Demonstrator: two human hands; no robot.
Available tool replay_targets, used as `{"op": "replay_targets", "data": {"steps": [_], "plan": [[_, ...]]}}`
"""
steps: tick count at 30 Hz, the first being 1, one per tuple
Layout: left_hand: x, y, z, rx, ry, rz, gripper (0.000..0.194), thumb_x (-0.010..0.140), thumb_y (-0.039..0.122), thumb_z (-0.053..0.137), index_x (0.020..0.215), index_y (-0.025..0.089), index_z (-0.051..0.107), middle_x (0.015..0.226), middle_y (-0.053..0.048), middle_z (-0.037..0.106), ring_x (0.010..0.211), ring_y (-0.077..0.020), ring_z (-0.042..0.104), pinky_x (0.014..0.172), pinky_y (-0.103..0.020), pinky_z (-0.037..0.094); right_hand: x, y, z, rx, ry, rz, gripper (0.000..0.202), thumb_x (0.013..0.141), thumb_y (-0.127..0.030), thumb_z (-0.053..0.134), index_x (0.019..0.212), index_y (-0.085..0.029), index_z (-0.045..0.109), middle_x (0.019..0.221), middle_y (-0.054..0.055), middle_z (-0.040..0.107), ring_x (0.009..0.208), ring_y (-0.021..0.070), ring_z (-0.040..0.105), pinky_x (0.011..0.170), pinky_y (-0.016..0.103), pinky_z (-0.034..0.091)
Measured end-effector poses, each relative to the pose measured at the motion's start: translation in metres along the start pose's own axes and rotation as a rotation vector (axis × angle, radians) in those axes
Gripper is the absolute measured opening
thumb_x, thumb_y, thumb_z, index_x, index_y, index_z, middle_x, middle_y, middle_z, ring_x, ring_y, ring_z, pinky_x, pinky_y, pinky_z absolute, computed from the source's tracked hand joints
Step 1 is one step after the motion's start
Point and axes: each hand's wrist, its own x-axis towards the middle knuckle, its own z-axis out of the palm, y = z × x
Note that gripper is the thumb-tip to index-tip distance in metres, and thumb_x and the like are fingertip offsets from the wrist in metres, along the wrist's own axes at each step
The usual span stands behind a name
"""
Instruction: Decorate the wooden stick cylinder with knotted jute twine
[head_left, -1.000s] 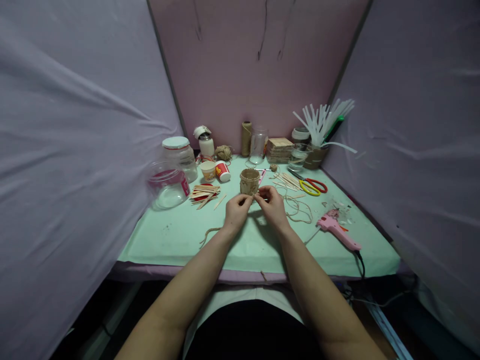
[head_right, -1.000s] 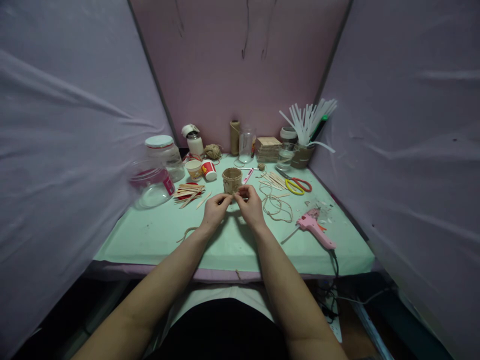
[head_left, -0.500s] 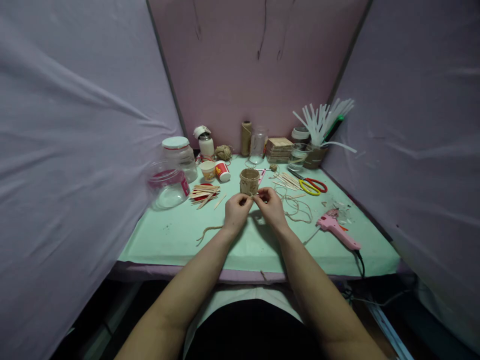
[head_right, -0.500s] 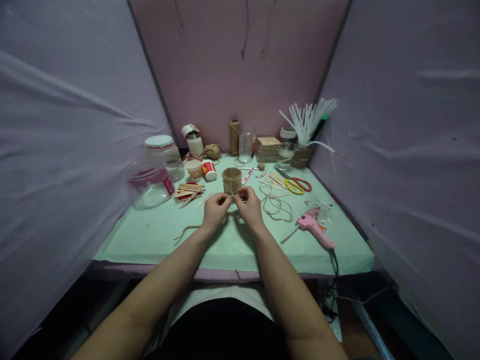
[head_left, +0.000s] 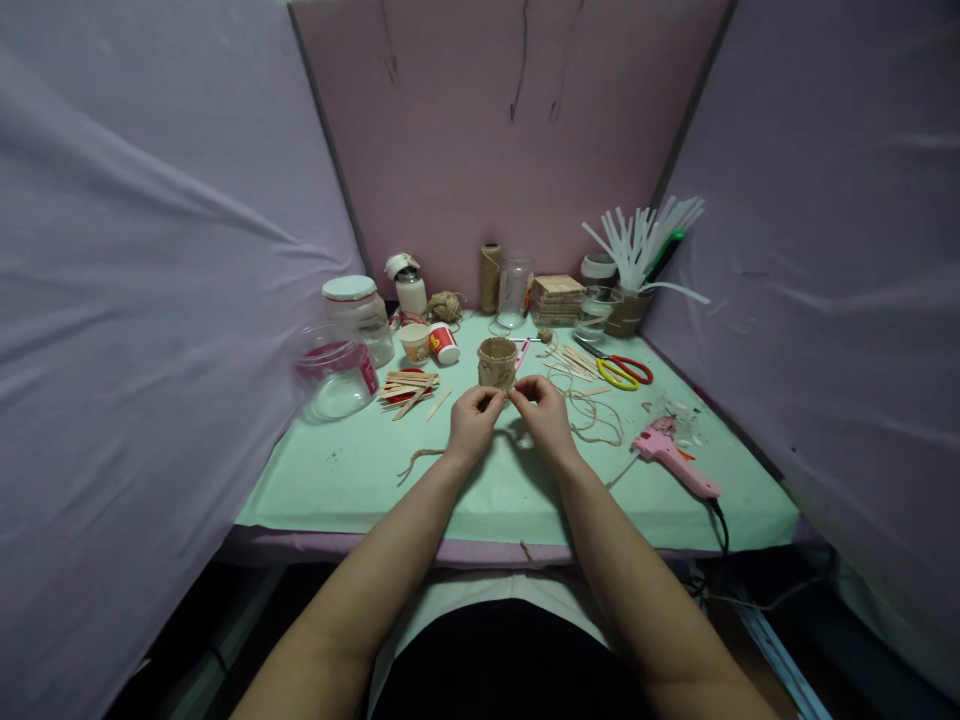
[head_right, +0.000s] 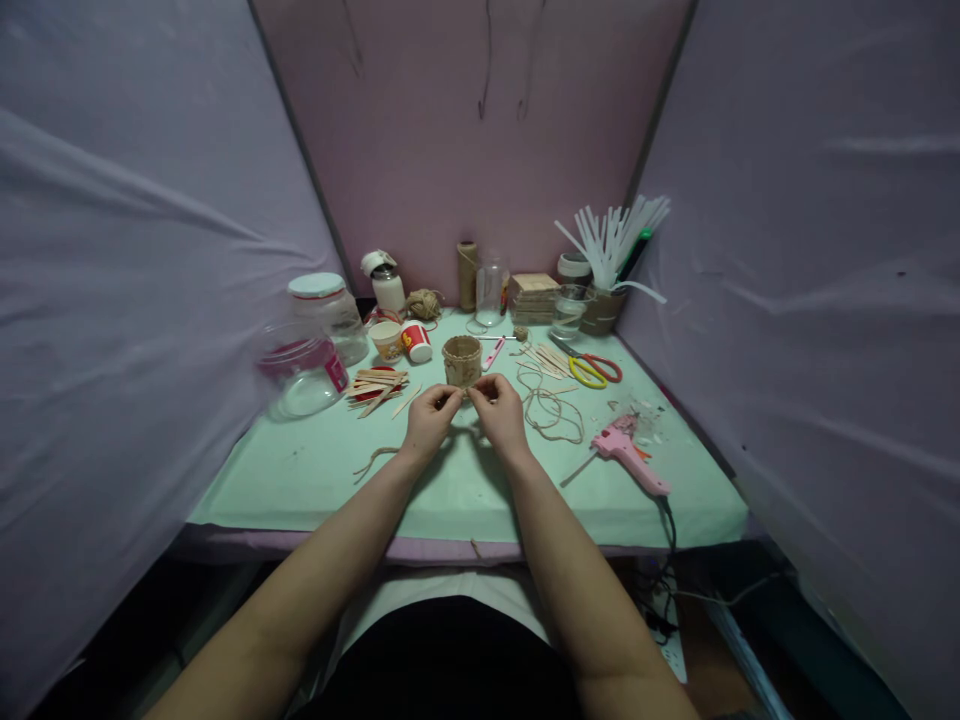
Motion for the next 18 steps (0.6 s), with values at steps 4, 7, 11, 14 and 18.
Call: {"op": "replay_targets", "data": {"steps": [4,7,11,14,18], "plan": [[-0.0002,-0.0010,-0.0002,0.031,0.025,-0.004,0.016,0.078,0.027,0.059,0.073,0.015,0.069,0.073,-0.003,0.066,0.071,-0.0135,0.057,0.068,-0.025,0.043,-0.0032,-0.0032,0.0000,-0.242,0.007,-0.192,0.011,0.077,-0.027,0.056,0.072,-0.019,0.061,0.072,0.003,0.060,0.067,0.0157,0.053,0.065,0.030,0.043],[-0.0007,-0.0010,-0.0003,0.052,0.044,0.013,0.016,0.079,0.025,0.059,0.075,0.015,0.070,0.074,-0.004,0.067,0.072,-0.0139,0.058,0.069,-0.025,0.043,-0.0054,-0.0056,0.0007,-0.302,0.005,-0.257,0.012,0.078,-0.026,0.056,0.072,-0.019,0.064,0.071,0.003,0.061,0.065,0.0155,0.053,0.064,0.029,0.043],[-0.0012,-0.0016,0.0003,0.074,0.059,0.029,0.016,0.080,0.025,0.058,0.075,0.016,0.070,0.075,-0.003,0.067,0.072,-0.0139,0.059,0.068,-0.025,0.044,-0.0064,-0.0063,0.0010,-0.313,0.043,-0.282,0.013,0.079,-0.026,0.056,0.072,-0.018,0.064,0.072,0.004,0.061,0.067,0.0159,0.054,0.063,0.029,0.044],[-0.0015,-0.0024,0.0007,0.105,0.065,0.046,0.014,0.080,0.024,0.058,0.075,0.016,0.070,0.075,-0.003,0.067,0.072,-0.0139,0.059,0.069,-0.025,0.044,-0.0062,-0.0053,0.0011,-0.345,0.028,-0.296,0.012,0.078,-0.024,0.056,0.070,-0.019,0.064,0.071,0.003,0.061,0.067,0.0162,0.054,0.065,0.030,0.044],[-0.0019,-0.0028,0.0004,0.155,0.043,0.103,0.014,0.083,0.023,0.057,0.078,0.017,0.069,0.076,-0.004,0.067,0.073,-0.0140,0.059,0.070,-0.026,0.044,-0.0055,-0.0045,0.0005,-0.315,-0.001,-0.248,0.015,0.079,-0.025,0.056,0.072,-0.019,0.067,0.072,0.004,0.063,0.067,0.0165,0.056,0.066,0.030,0.045]]}}
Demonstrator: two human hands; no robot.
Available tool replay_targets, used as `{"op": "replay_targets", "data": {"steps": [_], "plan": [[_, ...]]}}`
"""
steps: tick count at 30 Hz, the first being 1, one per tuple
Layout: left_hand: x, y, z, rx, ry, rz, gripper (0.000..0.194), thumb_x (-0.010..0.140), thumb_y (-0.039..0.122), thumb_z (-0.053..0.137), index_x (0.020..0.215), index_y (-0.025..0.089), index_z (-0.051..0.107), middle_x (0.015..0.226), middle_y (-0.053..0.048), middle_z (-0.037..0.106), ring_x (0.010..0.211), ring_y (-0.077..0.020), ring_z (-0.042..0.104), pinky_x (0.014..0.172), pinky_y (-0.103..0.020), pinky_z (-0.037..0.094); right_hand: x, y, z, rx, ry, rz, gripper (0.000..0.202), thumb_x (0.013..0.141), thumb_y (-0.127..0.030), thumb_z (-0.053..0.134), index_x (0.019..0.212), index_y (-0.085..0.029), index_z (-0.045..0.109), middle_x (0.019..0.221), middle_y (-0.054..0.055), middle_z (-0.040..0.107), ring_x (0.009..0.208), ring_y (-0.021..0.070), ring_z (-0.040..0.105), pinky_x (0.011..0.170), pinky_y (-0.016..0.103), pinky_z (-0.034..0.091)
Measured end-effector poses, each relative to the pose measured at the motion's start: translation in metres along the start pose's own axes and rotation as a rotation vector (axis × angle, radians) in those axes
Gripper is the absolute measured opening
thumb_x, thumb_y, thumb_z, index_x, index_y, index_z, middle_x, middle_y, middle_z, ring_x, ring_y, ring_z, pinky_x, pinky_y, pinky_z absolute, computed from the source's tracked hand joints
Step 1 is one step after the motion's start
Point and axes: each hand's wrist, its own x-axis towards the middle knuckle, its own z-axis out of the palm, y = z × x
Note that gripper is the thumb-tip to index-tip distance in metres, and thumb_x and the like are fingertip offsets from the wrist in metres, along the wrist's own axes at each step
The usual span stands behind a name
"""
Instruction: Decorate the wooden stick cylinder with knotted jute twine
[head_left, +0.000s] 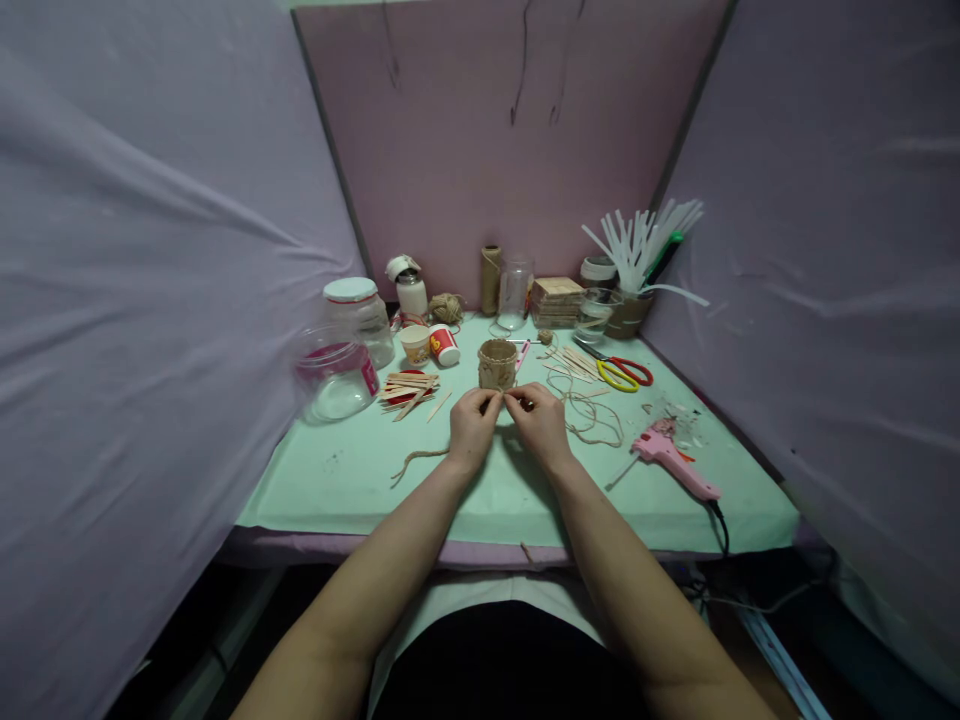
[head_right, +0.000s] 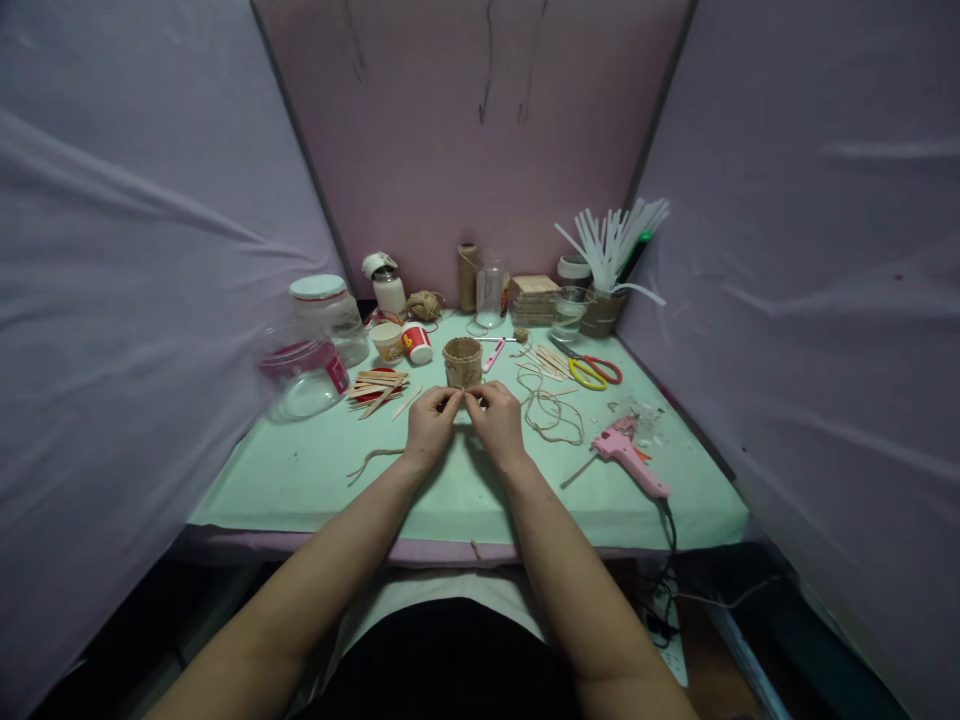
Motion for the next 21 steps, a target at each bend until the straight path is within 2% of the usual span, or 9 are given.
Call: {"op": "replay_targets", "data": {"steps": [6,14,17,21], "plan": [[-0.0007,-0.0001,-0.0006,0.077,-0.036,0.071,0.017,0.086,0.022,0.054,0.080,0.017,0.069,0.079,-0.005,0.067,0.076,-0.0147,0.059,0.074,-0.027,0.045,0.0024,0.0025,-0.0021,0.067,-0.028,0.072,0.017,0.078,-0.030,0.057,0.073,-0.019,0.069,0.074,0.005,0.066,0.070,0.0174,0.059,0.066,0.030,0.046],[-0.0007,0.0015,-0.0013,0.047,-0.067,0.046,0.019,0.084,0.025,0.053,0.079,0.017,0.070,0.079,-0.005,0.068,0.076,-0.0153,0.059,0.072,-0.028,0.044,0.0023,0.0035,-0.0020,0.003,-0.041,-0.007,0.014,0.077,-0.026,0.054,0.070,-0.019,0.063,0.071,0.004,0.061,0.066,0.0160,0.052,0.065,0.030,0.043],[0.0001,0.0017,0.0014,-0.069,-0.057,-0.086,0.016,0.079,0.026,0.057,0.076,0.017,0.070,0.077,-0.004,0.068,0.075,-0.0147,0.058,0.071,-0.027,0.044,0.0016,0.0029,0.0006,-0.031,-0.025,-0.008,0.011,0.077,-0.025,0.054,0.070,-0.019,0.060,0.071,0.003,0.058,0.066,0.0159,0.051,0.066,0.030,0.042],[0.0047,0.0011,0.0044,-0.431,-0.046,-0.467,0.016,0.073,0.027,0.063,0.067,0.013,0.065,0.060,0.000,0.059,0.055,-0.0088,0.048,0.052,-0.021,0.038,0.0005,0.0024,0.0044,0.018,-0.042,0.041,0.010,0.077,-0.027,0.052,0.073,-0.019,0.057,0.072,0.002,0.056,0.067,0.0156,0.050,0.065,0.030,0.041]]}}
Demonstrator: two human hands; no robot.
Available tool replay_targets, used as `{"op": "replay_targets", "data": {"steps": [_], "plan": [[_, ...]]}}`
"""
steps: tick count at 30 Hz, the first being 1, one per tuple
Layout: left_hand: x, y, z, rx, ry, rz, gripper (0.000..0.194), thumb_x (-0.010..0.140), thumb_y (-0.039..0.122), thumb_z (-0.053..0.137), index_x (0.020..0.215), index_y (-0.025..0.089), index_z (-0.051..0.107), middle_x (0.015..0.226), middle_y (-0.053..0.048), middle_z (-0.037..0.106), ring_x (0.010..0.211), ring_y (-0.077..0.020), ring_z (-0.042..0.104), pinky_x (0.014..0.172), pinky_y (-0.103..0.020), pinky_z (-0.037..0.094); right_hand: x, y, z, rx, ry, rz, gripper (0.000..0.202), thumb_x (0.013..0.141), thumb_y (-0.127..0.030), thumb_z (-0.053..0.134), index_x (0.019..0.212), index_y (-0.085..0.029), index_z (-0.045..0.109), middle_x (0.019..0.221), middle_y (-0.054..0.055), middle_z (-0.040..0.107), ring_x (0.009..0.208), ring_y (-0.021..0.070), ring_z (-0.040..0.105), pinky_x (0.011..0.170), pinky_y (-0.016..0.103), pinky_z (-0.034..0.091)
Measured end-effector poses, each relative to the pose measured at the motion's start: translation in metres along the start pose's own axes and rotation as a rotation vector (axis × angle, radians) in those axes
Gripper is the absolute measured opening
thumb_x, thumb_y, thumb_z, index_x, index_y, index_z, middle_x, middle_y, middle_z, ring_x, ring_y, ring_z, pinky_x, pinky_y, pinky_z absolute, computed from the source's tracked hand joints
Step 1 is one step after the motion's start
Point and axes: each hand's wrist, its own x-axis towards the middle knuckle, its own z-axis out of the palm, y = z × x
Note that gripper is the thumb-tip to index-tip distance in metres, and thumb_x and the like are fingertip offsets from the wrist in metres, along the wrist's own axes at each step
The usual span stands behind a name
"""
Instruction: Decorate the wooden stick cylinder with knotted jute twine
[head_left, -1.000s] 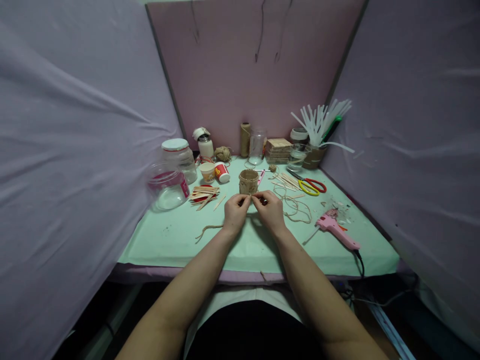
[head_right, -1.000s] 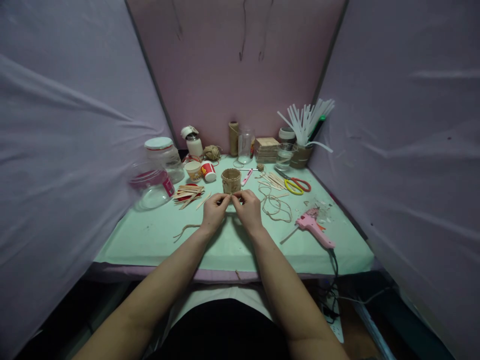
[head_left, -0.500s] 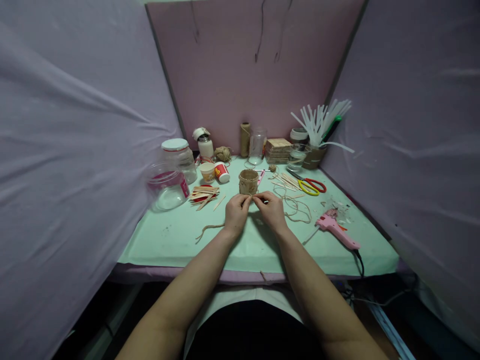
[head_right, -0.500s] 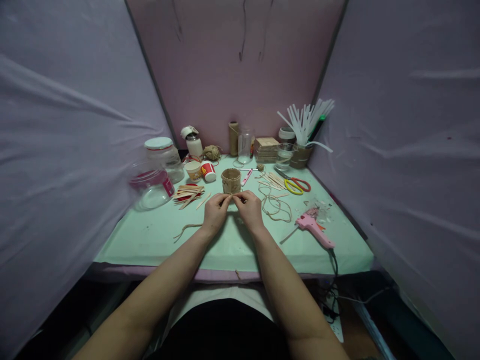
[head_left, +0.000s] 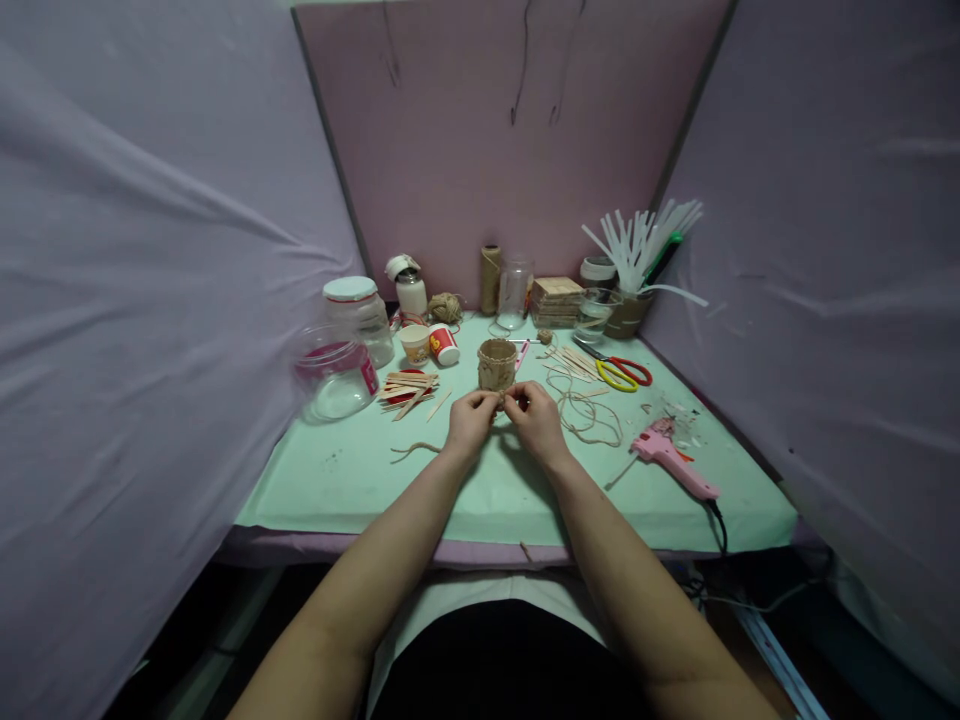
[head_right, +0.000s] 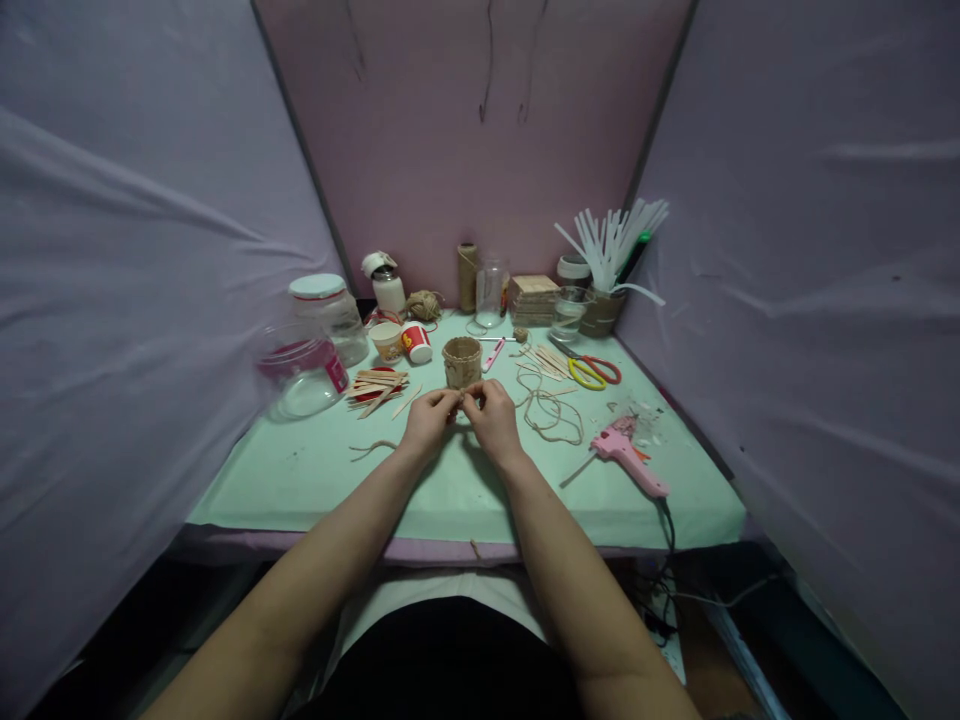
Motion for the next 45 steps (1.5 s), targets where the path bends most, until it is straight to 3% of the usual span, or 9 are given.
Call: {"op": "replay_targets", "data": {"steps": [6,8,13,16,21,28,32,37,45], "plan": [[0.006,0.006,-0.004,-0.468,-0.184,-0.472,0.016,0.069,0.024,0.070,0.066,0.013,0.058,0.057,0.002,0.048,0.045,-0.0022,0.035,0.038,-0.013,0.025,-0.001,-0.003,0.002,0.124,-0.060,0.029,0.011,0.078,-0.029,0.052,0.075,-0.019,0.057,0.075,0.001,0.057,0.069,0.0153,0.051,0.066,0.029,0.042],[0.005,0.006,-0.004,-0.461,-0.172,-0.415,0.017,0.070,0.025,0.069,0.069,0.012,0.059,0.058,0.002,0.049,0.046,-0.0025,0.037,0.039,-0.013,0.026,0.000,-0.003,0.002,0.184,-0.062,0.081,0.013,0.077,-0.031,0.054,0.077,-0.019,0.058,0.075,0.001,0.059,0.069,0.0152,0.053,0.067,0.029,0.042],[0.001,0.000,-0.003,-0.078,-0.004,0.030,0.023,0.075,0.035,0.063,0.077,0.012,0.065,0.063,0.000,0.056,0.053,-0.0064,0.044,0.047,-0.017,0.035,0.003,-0.004,-0.002,0.301,-0.084,0.211,0.022,0.073,-0.038,0.061,0.077,-0.017,0.062,0.074,0.002,0.064,0.070,0.0155,0.055,0.068,0.029,0.044],[0.000,-0.001,-0.003,0.078,-0.001,0.128,0.023,0.077,0.036,0.059,0.076,0.013,0.065,0.065,-0.001,0.060,0.059,-0.0093,0.049,0.056,-0.021,0.042,0.003,-0.003,-0.003,0.320,-0.086,0.230,0.024,0.073,-0.041,0.061,0.075,-0.017,0.062,0.072,0.002,0.063,0.068,0.0155,0.055,0.066,0.028,0.044],[-0.001,-0.001,-0.003,0.143,-0.087,0.169,0.018,0.077,0.032,0.059,0.076,0.015,0.066,0.071,-0.002,0.065,0.072,-0.0138,0.058,0.071,-0.027,0.046,0.005,0.003,-0.002,0.301,-0.054,0.272,0.023,0.073,-0.042,0.057,0.071,-0.019,0.058,0.065,0.000,0.058,0.063,0.0148,0.051,0.059,0.027,0.041],[-0.002,0.000,0.000,0.278,-0.119,0.172,0.014,0.074,0.028,0.059,0.069,0.017,0.066,0.064,-0.002,0.064,0.065,-0.0145,0.056,0.064,-0.027,0.043,0.006,0.008,-0.003,0.408,0.129,0.461,0.025,0.072,-0.044,0.055,0.072,-0.019,0.054,0.065,-0.002,0.052,0.057,0.0117,0.045,0.052,0.024,0.040],[0.001,-0.005,-0.002,0.289,-0.090,0.155,0.016,0.075,0.029,0.058,0.071,0.016,0.066,0.065,-0.002,0.065,0.065,-0.0145,0.056,0.063,-0.027,0.042,0.007,0.005,-0.005,0.481,0.078,0.516,0.028,0.069,-0.045,0.060,0.074,-0.017,0.058,0.065,-0.001,0.053,0.057,0.0108,0.046,0.051,0.023,0.039],[0.002,-0.005,-0.005,0.288,-0.031,0.187,0.018,0.077,0.031,0.058,0.077,0.016,0.068,0.072,-0.004,0.068,0.071,-0.0157,0.059,0.069,-0.028,0.044,0.008,0.001,-0.006,0.423,-0.033,0.428,0.030,0.065,-0.045,0.066,0.075,-0.016,0.064,0.070,0.002,0.061,0.061,0.0135,0.052,0.054,0.025,0.041],[-0.003,0.000,-0.004,0.370,-0.028,0.269,0.015,0.078,0.027,0.059,0.077,0.017,0.069,0.076,-0.004,0.069,0.072,-0.0156,0.059,0.069,-0.027,0.043,0.006,0.003,-0.005,0.283,0.018,0.258,0.022,0.071,-0.039,0.061,0.069,-0.018,0.061,0.068,0.001,0.062,0.065,0.0152,0.053,0.064,0.028,0.042]]}}
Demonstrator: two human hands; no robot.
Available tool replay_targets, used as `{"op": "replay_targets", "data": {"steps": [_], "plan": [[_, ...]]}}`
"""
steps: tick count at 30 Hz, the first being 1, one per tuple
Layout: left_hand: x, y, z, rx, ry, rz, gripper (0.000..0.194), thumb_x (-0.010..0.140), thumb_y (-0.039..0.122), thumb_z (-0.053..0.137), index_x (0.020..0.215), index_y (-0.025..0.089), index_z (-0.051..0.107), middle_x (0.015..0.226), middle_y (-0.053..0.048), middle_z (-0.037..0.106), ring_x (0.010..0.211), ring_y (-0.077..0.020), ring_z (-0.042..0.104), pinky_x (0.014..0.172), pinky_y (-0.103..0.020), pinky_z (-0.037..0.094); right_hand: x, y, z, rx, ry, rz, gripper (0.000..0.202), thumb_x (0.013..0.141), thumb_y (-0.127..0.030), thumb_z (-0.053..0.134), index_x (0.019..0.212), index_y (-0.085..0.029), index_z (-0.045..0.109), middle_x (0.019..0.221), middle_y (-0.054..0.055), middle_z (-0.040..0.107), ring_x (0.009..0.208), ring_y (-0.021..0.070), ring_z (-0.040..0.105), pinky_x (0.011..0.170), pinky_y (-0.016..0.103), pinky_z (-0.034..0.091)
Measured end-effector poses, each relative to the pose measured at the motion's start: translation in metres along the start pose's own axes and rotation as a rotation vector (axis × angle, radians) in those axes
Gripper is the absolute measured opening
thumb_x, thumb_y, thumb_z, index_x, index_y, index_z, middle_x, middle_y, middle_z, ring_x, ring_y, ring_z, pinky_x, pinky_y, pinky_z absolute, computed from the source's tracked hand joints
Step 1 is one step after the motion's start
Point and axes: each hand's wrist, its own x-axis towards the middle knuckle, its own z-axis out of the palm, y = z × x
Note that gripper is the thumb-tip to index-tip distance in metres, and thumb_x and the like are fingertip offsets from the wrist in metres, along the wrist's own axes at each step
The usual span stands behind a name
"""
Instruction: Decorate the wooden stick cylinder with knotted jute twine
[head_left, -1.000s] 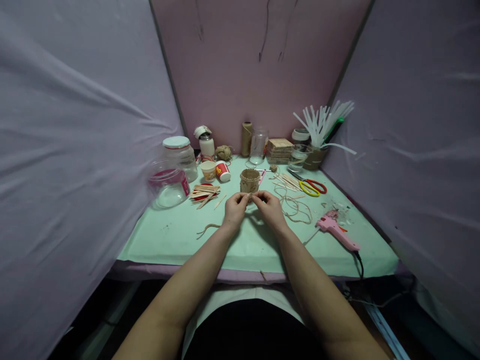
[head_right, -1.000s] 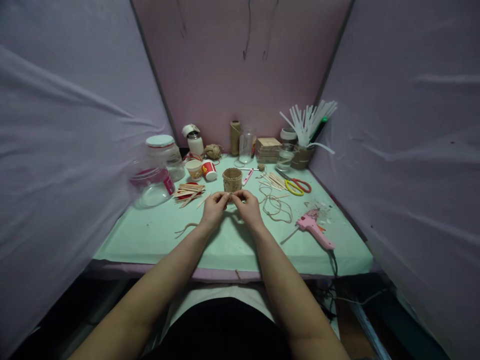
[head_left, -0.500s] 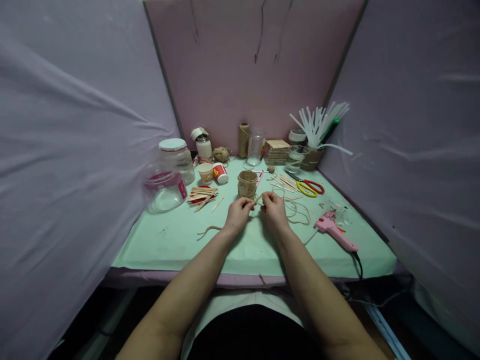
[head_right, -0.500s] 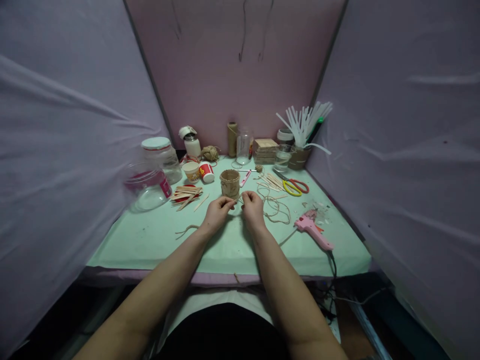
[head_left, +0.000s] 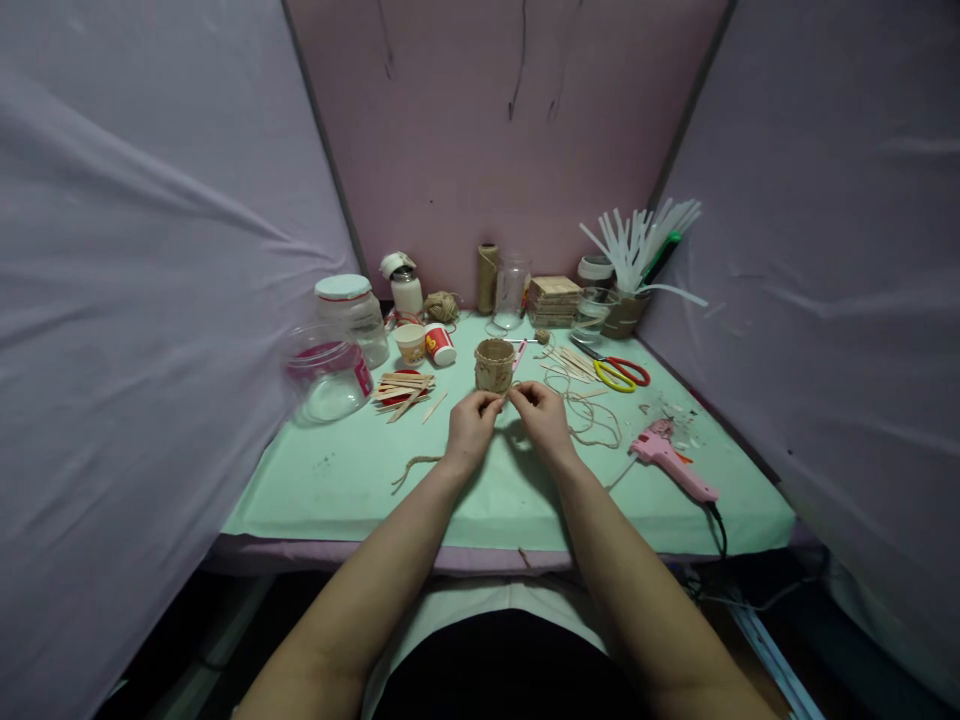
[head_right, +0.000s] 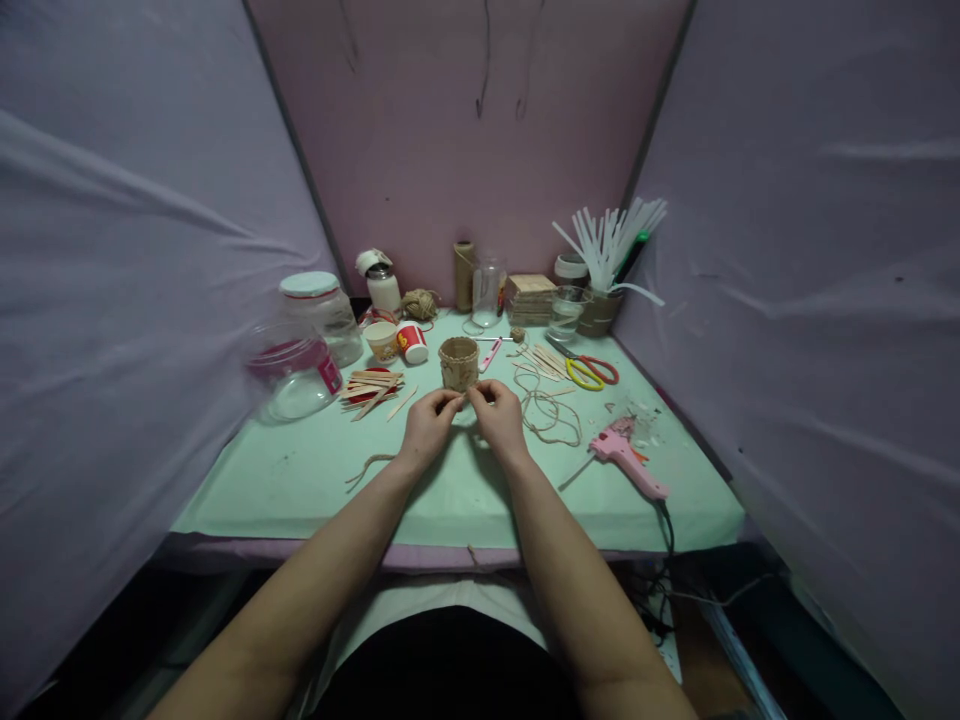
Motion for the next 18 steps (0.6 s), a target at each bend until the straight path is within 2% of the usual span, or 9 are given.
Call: {"op": "replay_targets", "data": {"steps": [5,9,14,18], "plan": [[-0.0009,0.0060,0.0012,0.002,-0.071,-0.034,0.014,0.078,0.024,0.058,0.069,0.017,0.066,0.066,-0.001,0.064,0.066,-0.0146,0.057,0.065,-0.027,0.042,-0.0001,0.0035,0.0002,-0.037,0.104,-0.003,0.022,0.072,-0.039,0.057,0.064,-0.019,0.055,0.060,-0.001,0.054,0.059,0.0138,0.047,0.059,0.027,0.038],[-0.0011,0.0093,0.0034,-0.025,-0.100,-0.009,0.014,0.078,0.024,0.057,0.067,0.018,0.064,0.064,-0.001,0.063,0.064,-0.0143,0.056,0.065,-0.027,0.042,0.0020,0.0049,-0.0009,0.072,0.201,0.051,0.021,0.072,-0.039,0.056,0.066,-0.019,0.054,0.058,-0.003,0.051,0.056,0.0128,0.043,0.055,0.026,0.035],[-0.0020,0.0033,0.0011,-0.052,-0.067,-0.044,0.015,0.077,0.028,0.058,0.072,0.016,0.067,0.068,-0.002,0.065,0.066,-0.0146,0.057,0.066,-0.027,0.043,0.0041,0.0040,-0.0028,0.144,-0.001,0.124,0.026,0.070,-0.043,0.061,0.065,-0.018,0.056,0.052,-0.004,0.047,0.051,0.0114,0.040,0.052,0.026,0.033],[-0.0026,0.0045,0.0018,-0.208,-0.083,-0.094,0.018,0.073,0.031,0.061,0.078,0.015,0.067,0.070,-0.003,0.066,0.064,-0.0127,0.057,0.063,-0.025,0.043,0.0034,0.0015,-0.0029,0.218,-0.042,0.108,0.028,0.070,-0.045,0.064,0.072,-0.018,0.060,0.059,-0.003,0.053,0.053,0.0109,0.043,0.054,0.026,0.036]]}}
